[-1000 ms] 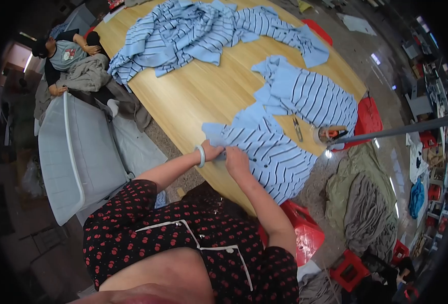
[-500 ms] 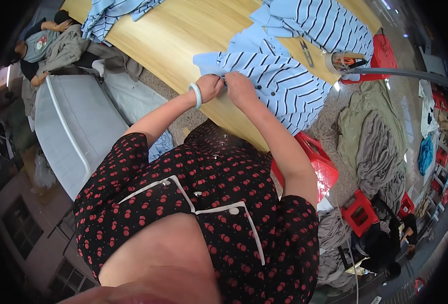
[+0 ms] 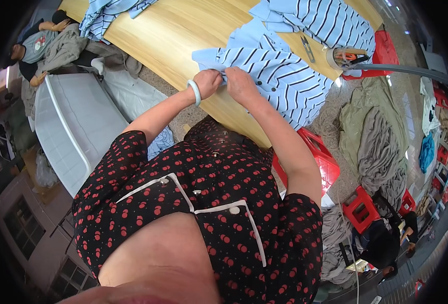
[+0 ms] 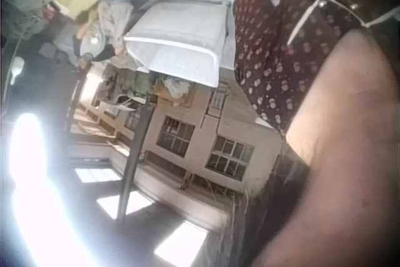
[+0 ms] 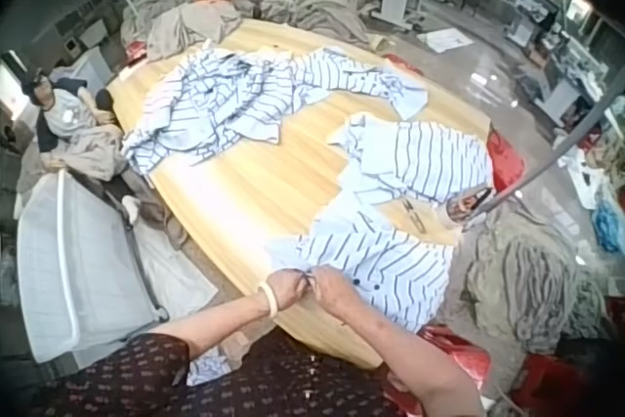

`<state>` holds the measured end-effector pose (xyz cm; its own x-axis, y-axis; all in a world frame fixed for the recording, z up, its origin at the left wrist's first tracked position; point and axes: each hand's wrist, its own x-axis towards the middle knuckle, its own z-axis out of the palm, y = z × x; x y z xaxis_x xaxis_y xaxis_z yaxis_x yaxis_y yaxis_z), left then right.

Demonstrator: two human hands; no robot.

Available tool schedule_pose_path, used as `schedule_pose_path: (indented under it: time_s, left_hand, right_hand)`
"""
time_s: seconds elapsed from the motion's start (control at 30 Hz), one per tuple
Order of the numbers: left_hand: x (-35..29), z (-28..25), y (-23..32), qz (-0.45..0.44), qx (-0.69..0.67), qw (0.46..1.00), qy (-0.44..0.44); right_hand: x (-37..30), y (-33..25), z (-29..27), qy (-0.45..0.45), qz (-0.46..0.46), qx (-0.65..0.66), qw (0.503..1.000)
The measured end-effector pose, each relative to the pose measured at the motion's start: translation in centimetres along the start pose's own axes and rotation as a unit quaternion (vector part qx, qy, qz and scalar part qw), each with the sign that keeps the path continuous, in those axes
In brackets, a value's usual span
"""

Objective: Folding striped shirts on a wooden table.

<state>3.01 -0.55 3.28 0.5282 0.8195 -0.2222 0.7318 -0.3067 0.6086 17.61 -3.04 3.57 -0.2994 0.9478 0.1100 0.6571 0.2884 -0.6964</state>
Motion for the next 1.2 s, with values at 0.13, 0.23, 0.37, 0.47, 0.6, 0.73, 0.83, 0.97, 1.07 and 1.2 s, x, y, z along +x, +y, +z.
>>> schedule_pose_path:
  time_s: [0.13,0.23,0.37,0.47,0.6,0.73,0.83,0.97,1.07,1.2]
  left_hand:
    - [-0.2,-0.2,0.3,-0.004,-0.018,1.0,0.018]
    - [-0.4,-0.3,0.0,0.006,-0.031,0.999,0.018]
    - [0.0,-0.1,-0.9,0.041,-0.043,0.998,0.026]
    - [0.5,-0.2,-1.2,0.05,-0.045,0.997,0.024]
    - [0.5,-0.8,-1.4,0.068,-0.064,0.996,0.004]
    - [0.7,-1.6,-1.3,0.076,-0.113,0.991,0.01]
    - [0.6,-1.4,-1.8,0.06,-0.174,0.983,-0.009]
    - [-0.6,0.7,-4.3,-0.038,-0.2,0.979,-0.01]
    - [-1.9,1.7,-5.3,-0.08,-0.154,0.985,0.005]
    - [-3.1,-0.7,-2.8,-0.182,0.048,0.982,-0.028]
  right_hand:
    - [0.1,0.3,-0.3,-0.003,0.001,0.026,1.0]
    - [0.2,0.2,-0.6,-0.009,0.013,0.056,0.998]
    - [0.5,0.1,-1.1,-0.033,0.053,0.077,0.995]
    - [0.8,-0.1,-1.5,-0.046,0.074,0.096,0.992]
    - [1.0,-0.6,-2.3,-0.095,0.15,0.163,0.97]
    - [1.6,-0.5,-2.5,-0.093,0.212,0.186,0.955]
    - [1.3,-0.1,-2.5,-0.088,0.222,0.192,0.952]
    - [-1.3,2.1,-1.1,-0.043,0.084,0.062,0.994]
    - [-2.8,2.6,-0.6,-0.064,0.043,-0.02,0.997]
    - [-4.1,2.8,0.1,-0.027,0.027,-0.019,0.999]
